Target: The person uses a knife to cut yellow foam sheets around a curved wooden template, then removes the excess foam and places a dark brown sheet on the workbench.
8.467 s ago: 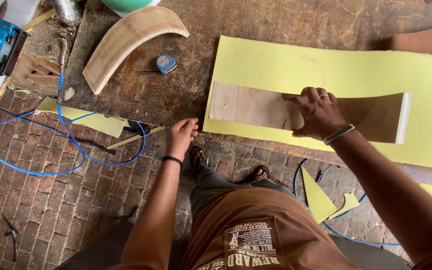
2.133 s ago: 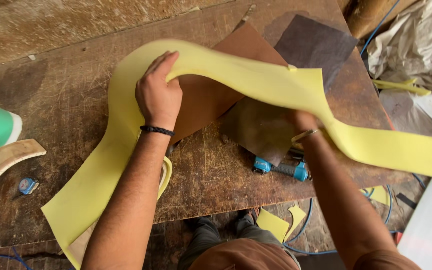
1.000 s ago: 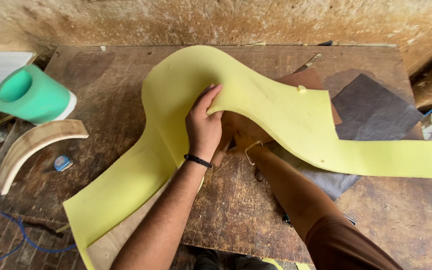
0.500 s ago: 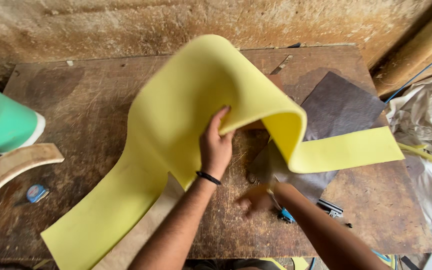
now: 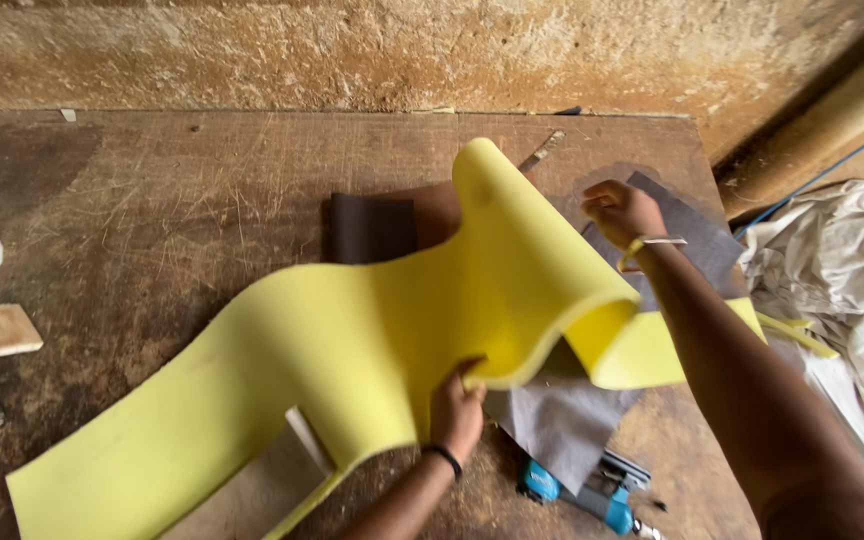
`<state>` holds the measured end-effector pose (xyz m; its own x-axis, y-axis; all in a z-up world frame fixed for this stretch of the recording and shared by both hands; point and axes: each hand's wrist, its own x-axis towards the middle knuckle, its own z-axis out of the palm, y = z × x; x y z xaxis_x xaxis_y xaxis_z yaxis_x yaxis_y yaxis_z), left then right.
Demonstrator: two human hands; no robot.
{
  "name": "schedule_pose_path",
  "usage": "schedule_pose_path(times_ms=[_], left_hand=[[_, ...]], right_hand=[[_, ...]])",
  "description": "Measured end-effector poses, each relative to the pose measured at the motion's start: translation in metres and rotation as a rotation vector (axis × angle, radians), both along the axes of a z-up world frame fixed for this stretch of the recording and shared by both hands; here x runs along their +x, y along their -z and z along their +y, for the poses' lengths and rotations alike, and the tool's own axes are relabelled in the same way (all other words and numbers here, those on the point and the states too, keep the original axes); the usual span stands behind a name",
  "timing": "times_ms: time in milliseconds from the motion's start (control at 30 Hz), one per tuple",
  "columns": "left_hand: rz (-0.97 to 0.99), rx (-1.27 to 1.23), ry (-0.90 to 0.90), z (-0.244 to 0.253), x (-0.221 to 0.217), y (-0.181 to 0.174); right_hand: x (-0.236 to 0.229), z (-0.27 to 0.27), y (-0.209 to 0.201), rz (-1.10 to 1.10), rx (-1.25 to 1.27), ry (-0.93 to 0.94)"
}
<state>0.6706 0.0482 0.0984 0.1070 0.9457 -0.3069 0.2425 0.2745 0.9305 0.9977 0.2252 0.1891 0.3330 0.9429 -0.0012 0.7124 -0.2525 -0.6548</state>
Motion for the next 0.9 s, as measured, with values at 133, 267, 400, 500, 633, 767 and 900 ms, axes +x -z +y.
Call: schedule_pose_path(times_ms=[133,267,400,500,633,767,900], left_hand=[[0.385,0.103,0.329,-0.014,0.007,0.044],[0.629,0.594,0.463,-0.022,0.004,0.129],[0.850,0.970,0.494,-0.043,0.016,0.213],[0.995,1.274,0.220,-0.039,0.034,0.256],[1.030,1.335,0.076,-0.052,0.043,0.271],[1.056,1.205,0.290,-0.067,0.025,0.263],[0.859,0.854,0.644,-0.071,0.014,0.257]], right_hand=[[0.006,0.104,0.057,-0.174,-0.235,-0.223],[0.010,0.189,0.131,-0.350,-0.300,-0.321],[0.030,0.227,0.180,-0.407,-0.173,-0.245],[0.042,0.247,0.182,-0.524,-0.261,-0.190],[0.050,0.252,0.171,-0.622,-0.232,-0.192],[0.061,0.250,0.163,-0.817,-0.221,-0.245],[0.088,0.226,0.166,-0.876,-0.480,-0.322]])
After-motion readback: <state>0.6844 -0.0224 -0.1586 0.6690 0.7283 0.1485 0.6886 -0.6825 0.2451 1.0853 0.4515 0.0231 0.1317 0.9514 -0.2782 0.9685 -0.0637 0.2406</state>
